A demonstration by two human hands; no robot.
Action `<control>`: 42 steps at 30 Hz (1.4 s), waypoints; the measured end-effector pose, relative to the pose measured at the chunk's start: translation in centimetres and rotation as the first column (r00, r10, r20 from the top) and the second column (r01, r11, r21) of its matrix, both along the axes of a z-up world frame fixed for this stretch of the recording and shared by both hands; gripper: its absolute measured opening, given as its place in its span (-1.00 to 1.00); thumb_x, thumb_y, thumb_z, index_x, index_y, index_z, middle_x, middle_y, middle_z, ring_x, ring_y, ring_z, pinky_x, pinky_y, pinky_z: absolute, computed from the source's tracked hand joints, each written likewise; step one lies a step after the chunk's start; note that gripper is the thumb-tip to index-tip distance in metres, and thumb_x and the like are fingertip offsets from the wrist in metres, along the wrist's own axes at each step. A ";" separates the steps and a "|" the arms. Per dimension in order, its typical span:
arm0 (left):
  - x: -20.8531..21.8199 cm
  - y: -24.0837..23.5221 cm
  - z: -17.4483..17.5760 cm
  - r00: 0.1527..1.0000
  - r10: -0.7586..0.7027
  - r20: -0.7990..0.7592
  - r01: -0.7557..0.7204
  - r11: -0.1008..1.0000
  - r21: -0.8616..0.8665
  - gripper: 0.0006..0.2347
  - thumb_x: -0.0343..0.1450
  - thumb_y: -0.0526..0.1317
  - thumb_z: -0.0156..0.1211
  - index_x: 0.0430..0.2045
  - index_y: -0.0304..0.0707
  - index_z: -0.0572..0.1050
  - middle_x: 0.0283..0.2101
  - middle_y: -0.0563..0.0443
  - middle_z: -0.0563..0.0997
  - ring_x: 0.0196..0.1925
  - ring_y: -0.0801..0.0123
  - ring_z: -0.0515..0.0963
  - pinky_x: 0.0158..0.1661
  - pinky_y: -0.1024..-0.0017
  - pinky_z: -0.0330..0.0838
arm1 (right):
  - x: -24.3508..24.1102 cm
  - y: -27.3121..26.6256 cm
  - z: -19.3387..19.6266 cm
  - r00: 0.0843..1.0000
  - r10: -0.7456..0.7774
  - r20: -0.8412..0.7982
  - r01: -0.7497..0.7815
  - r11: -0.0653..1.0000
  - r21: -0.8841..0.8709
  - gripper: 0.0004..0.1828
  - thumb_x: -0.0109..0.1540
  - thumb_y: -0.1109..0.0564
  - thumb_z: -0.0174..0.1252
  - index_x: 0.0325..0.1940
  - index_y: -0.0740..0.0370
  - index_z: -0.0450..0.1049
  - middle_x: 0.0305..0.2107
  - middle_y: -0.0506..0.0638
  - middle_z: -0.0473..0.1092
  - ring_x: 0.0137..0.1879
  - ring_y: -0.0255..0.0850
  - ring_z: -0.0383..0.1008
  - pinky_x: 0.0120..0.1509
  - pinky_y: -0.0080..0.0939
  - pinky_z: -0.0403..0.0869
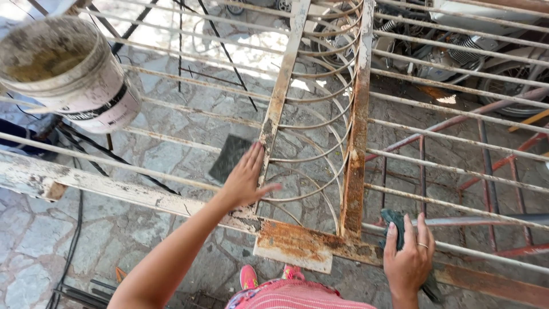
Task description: The person sands a metal gate frame using a sanding block in one hand and a cloth in the other. The person repeatedly rubs the sanding block along the frame's bars and joints while holding the cloth against the structure.
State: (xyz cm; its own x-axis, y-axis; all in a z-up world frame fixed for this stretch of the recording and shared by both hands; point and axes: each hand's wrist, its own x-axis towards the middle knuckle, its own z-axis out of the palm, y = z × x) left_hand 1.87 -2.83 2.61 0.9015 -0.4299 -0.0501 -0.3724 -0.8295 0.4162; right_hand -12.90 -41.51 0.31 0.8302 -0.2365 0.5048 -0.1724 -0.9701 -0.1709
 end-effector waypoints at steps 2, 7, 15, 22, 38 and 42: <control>1.2 0.4 -0.9 0.999 -0.018 0.027 0.016 0.999 0.052 -0.01 0.33 0.49 -0.52 0.42 -0.44 -0.41 0.53 -0.23 -0.45 0.56 0.17 -0.47 0.47 0.29 -0.54 | 0.4 0.1 0.1 1.000 0.005 0.009 -0.005 1.000 0.004 -0.46 0.40 -0.13 0.03 0.30 0.25 0.53 0.40 0.22 0.33 0.38 0.17 0.32 0.36 0.10 0.39; 4.3 -1.2 -0.1 0.999 0.041 -0.034 -0.038 0.997 0.068 0.06 0.24 0.56 -0.51 0.42 -0.43 -0.38 0.54 -0.19 -0.43 0.57 0.20 -0.46 0.46 0.29 -0.56 | 0.0 -0.2 -0.4 0.999 0.018 -0.031 -0.017 1.000 0.008 -0.44 0.40 -0.15 0.00 0.33 0.25 0.51 0.42 0.21 0.31 0.39 0.18 0.30 0.31 0.12 0.41; 1.2 -0.7 -0.1 0.996 -0.078 -0.051 0.081 0.995 0.064 0.05 0.25 0.56 -0.51 0.43 -0.41 -0.37 0.54 -0.23 -0.41 0.57 0.10 -0.43 0.47 0.24 -0.52 | 0.3 0.3 0.3 1.000 0.021 0.015 -0.020 1.000 -0.009 -0.49 0.38 -0.09 0.08 0.27 0.28 0.56 0.38 0.24 0.36 0.38 0.16 0.34 0.35 0.08 0.42; 1.2 -2.2 -0.1 0.995 0.060 -0.079 -0.053 0.995 0.089 0.07 0.25 0.56 -0.46 0.42 -0.42 -0.43 0.53 -0.19 -0.50 0.56 0.19 -0.52 0.47 0.31 -0.58 | 0.2 -0.4 -0.4 1.000 0.008 -0.006 -0.008 0.999 0.035 -0.46 0.40 -0.15 0.02 0.30 0.24 0.52 0.41 0.20 0.32 0.40 0.16 0.30 0.32 0.11 0.40; 1.3 -1.9 -0.1 0.999 0.001 -0.032 0.003 0.992 0.123 0.06 0.26 0.56 -0.51 0.42 -0.41 -0.42 0.54 -0.22 -0.45 0.56 0.16 -0.47 0.46 0.28 -0.57 | 0.3 -0.5 -0.5 0.999 0.006 -0.050 -0.004 0.999 0.033 -0.42 0.37 -0.19 -0.01 0.32 0.21 0.50 0.40 0.18 0.33 0.41 0.14 0.31 0.31 0.09 0.43; 5.3 -3.3 -1.3 0.994 0.109 -0.031 -0.106 0.990 0.098 0.08 0.23 0.58 -0.47 0.44 -0.39 -0.38 0.55 -0.19 -0.40 0.57 0.18 -0.45 0.46 0.27 -0.55 | 0.3 -1.2 -1.3 0.995 0.028 -0.095 -0.022 0.998 0.063 -0.37 0.36 -0.24 -0.08 0.35 0.19 0.42 0.42 0.17 0.28 0.43 0.17 0.25 0.30 0.17 0.43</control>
